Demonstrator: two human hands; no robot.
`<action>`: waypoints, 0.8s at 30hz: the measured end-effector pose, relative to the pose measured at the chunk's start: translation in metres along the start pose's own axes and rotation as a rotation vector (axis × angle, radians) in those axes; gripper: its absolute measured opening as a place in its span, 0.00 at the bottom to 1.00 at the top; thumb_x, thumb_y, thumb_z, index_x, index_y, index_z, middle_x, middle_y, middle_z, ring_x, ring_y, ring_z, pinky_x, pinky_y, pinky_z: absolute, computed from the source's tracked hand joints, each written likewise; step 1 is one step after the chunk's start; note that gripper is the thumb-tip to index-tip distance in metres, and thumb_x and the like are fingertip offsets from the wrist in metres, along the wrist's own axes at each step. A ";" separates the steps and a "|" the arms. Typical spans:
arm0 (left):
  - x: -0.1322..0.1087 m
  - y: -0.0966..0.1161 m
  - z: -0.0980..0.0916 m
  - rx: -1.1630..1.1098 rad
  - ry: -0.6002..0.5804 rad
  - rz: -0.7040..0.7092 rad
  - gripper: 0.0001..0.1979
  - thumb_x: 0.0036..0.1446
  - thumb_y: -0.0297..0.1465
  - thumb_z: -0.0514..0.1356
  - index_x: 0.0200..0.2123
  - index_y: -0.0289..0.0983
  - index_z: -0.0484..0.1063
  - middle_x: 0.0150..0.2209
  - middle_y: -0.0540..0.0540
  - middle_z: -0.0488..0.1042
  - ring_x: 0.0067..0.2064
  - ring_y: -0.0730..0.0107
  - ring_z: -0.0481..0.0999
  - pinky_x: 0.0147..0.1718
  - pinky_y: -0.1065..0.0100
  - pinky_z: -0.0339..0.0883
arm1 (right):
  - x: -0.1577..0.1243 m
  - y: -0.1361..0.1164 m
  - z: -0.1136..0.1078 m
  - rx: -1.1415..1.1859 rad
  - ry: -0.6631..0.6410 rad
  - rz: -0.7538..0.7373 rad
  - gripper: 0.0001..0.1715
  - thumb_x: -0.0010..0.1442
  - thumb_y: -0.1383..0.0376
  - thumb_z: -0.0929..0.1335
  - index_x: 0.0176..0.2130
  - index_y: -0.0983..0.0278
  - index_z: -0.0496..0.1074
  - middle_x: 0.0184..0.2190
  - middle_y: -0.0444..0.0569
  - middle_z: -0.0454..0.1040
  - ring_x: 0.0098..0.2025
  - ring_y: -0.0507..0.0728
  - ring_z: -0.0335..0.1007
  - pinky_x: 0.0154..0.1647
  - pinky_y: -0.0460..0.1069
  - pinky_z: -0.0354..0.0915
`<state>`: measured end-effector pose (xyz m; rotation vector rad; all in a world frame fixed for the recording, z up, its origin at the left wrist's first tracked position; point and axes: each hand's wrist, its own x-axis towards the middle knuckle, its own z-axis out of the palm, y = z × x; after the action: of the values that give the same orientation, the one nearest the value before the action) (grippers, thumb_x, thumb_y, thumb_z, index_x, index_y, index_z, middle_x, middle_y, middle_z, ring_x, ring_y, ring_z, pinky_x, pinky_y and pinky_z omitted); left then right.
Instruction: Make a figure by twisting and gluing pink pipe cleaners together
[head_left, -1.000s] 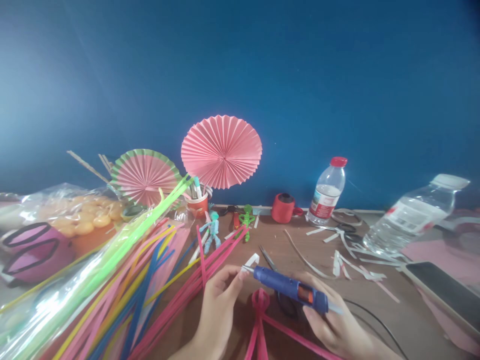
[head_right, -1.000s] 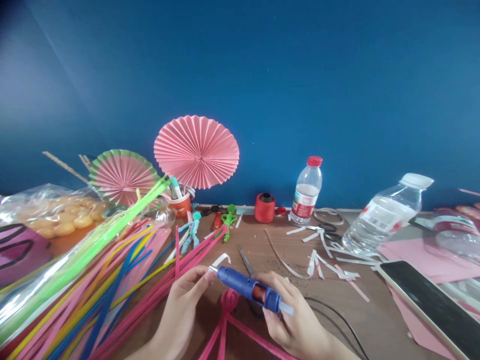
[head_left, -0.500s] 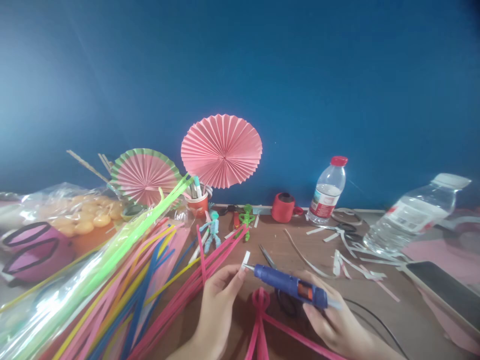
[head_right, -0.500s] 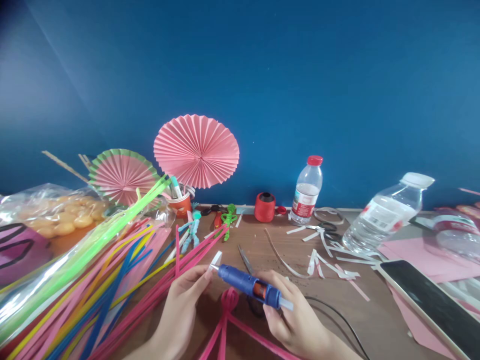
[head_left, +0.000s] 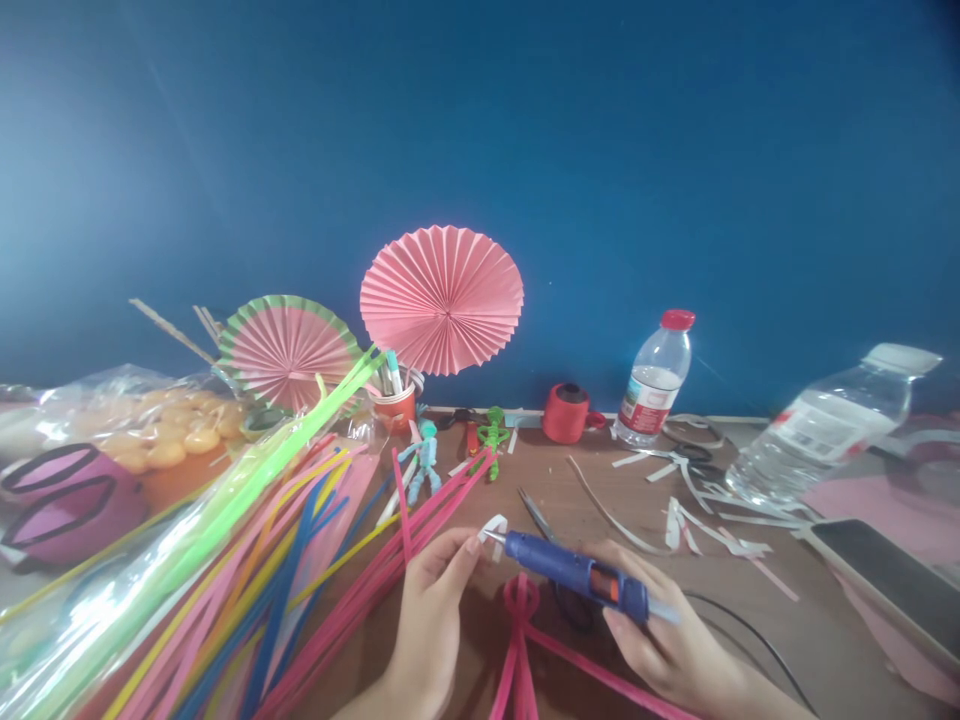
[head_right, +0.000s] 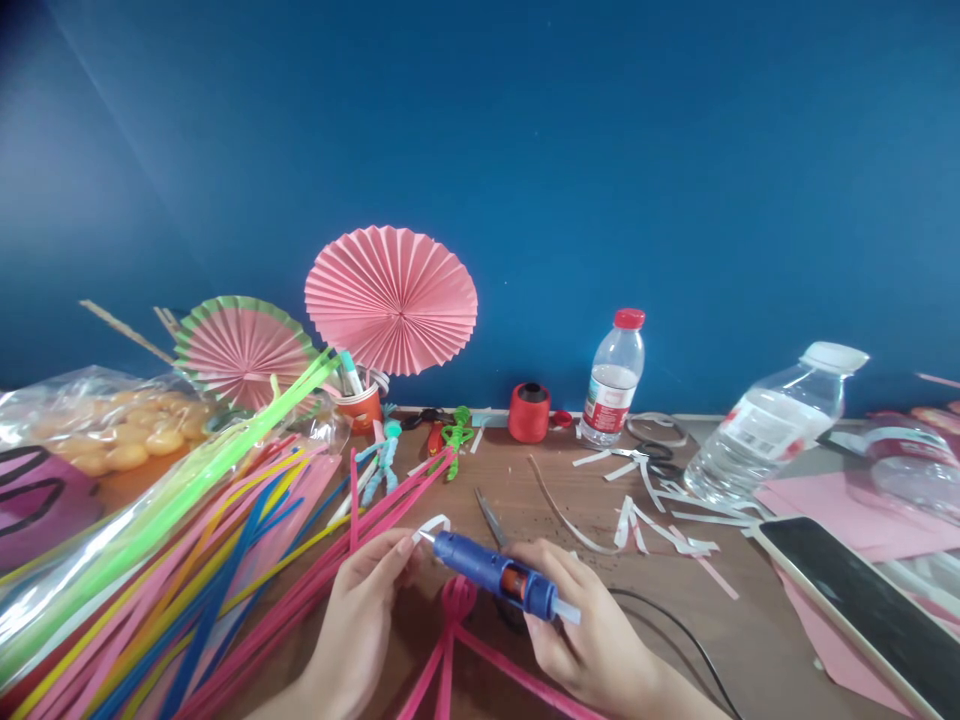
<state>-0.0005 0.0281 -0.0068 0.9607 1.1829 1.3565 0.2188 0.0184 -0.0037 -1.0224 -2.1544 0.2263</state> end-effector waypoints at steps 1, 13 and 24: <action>0.000 0.000 0.000 0.003 0.001 0.007 0.09 0.50 0.34 0.61 0.24 0.35 0.74 0.23 0.50 0.71 0.28 0.71 0.64 0.29 0.73 0.58 | 0.000 0.000 0.000 0.003 0.000 -0.010 0.22 0.52 0.74 0.59 0.46 0.62 0.61 0.36 0.50 0.74 0.38 0.57 0.73 0.39 0.48 0.69; -0.001 0.001 -0.001 0.058 -0.011 0.020 0.09 0.51 0.33 0.60 0.22 0.36 0.71 0.21 0.53 0.66 0.27 0.73 0.60 0.28 0.74 0.55 | 0.003 -0.001 -0.003 0.060 -0.053 -0.017 0.22 0.52 0.74 0.58 0.47 0.61 0.60 0.35 0.49 0.72 0.36 0.56 0.72 0.38 0.48 0.68; 0.000 0.002 0.000 0.044 0.000 0.021 0.08 0.50 0.32 0.61 0.22 0.35 0.72 0.22 0.52 0.69 0.27 0.73 0.63 0.28 0.74 0.57 | 0.003 0.000 -0.004 0.012 -0.057 -0.067 0.23 0.51 0.73 0.59 0.48 0.61 0.59 0.36 0.50 0.72 0.37 0.58 0.72 0.37 0.49 0.67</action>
<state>-0.0012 0.0280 -0.0047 1.0071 1.2096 1.3517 0.2201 0.0196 0.0005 -0.9455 -2.2317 0.2386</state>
